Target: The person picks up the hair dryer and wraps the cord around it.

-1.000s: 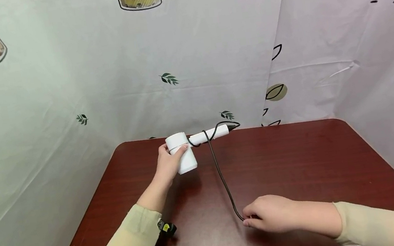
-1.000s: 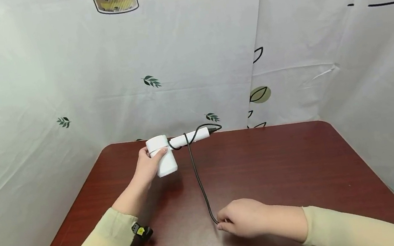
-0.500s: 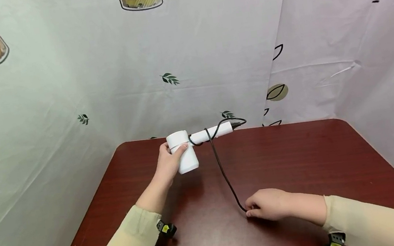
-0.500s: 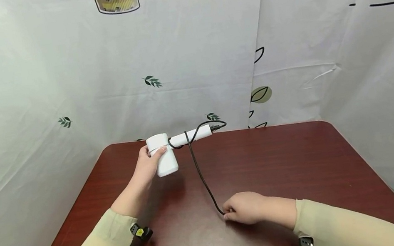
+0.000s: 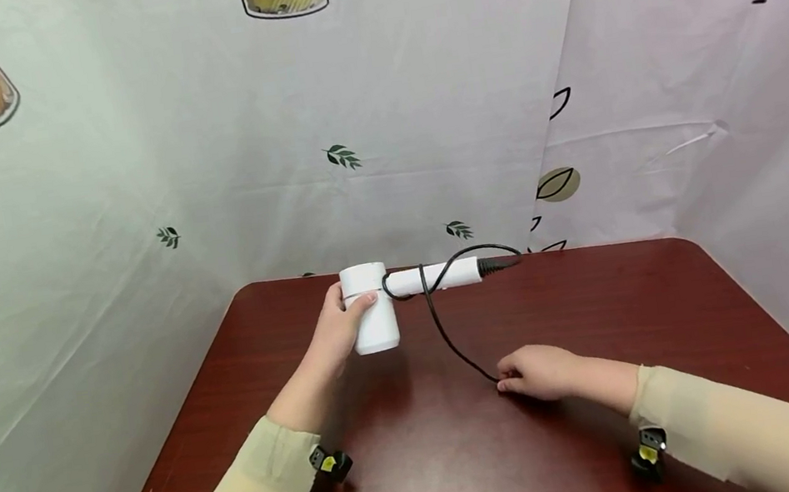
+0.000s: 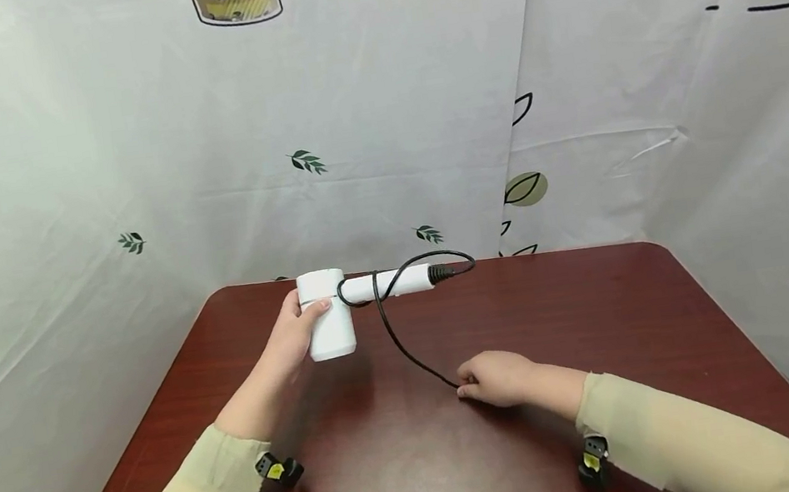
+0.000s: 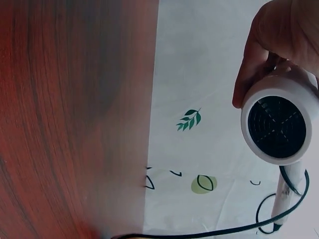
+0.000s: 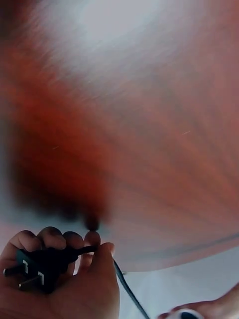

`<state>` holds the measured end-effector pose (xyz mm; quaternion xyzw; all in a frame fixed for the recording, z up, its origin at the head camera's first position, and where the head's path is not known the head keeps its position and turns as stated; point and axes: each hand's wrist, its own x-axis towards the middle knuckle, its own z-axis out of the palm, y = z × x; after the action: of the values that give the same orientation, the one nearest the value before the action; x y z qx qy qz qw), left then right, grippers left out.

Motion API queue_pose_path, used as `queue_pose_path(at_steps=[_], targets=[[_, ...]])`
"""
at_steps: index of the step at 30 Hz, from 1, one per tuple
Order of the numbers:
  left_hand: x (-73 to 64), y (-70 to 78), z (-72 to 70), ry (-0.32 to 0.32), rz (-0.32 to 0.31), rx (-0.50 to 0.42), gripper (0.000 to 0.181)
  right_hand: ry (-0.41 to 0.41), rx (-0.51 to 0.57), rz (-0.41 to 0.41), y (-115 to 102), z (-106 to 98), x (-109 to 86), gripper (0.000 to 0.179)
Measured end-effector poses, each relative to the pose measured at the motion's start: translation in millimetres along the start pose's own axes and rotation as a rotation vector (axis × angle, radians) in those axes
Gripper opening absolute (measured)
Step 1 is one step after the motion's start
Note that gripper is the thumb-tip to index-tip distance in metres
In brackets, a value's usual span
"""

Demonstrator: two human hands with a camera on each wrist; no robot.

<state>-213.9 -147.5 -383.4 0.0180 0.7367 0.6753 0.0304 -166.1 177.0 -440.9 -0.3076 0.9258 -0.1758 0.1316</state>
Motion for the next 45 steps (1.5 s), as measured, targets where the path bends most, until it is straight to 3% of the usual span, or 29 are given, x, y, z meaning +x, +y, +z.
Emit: queue_pose_path(at_steps=[9, 13, 18, 22, 29, 33, 45], targets=[[-10.4, 1.1, -1.8, -0.104, 0.026, 0.07, 0.057, 0.044, -0.007, 0.101, 28, -14, 10.6, 0.029], [-14.4, 2.2, -1.8, -0.136, 0.056, 0.1, 0.058, 0.075, 0.046, 0.173, 38, -20, 15.4, 0.016], [-15.4, 0.9, -1.9, -0.196, 0.098, 0.127, 0.06, 0.141, 0.093, 0.148, 47, -30, 19.7, 0.011], [-15.3, -1.2, -1.5, -0.262, 0.134, 0.136, 0.061, 0.181, 0.075, 0.126, 49, -41, 20.4, 0.013], [-17.0, -3.7, -0.6, -0.365, 0.154, 0.192, 0.068, 0.176, 0.145, 0.222, 51, -58, 23.0, 0.021], [-17.6, -4.8, 0.2, -0.419, 0.145, 0.216, 0.071, 0.2, 0.141, 0.228, 50, -70, 24.6, 0.023], [-18.2, -6.5, 4.3, -0.499, 0.165, 0.248, 0.069, 0.333, 0.096, 0.226, 38, -104, 21.0, 0.027]])
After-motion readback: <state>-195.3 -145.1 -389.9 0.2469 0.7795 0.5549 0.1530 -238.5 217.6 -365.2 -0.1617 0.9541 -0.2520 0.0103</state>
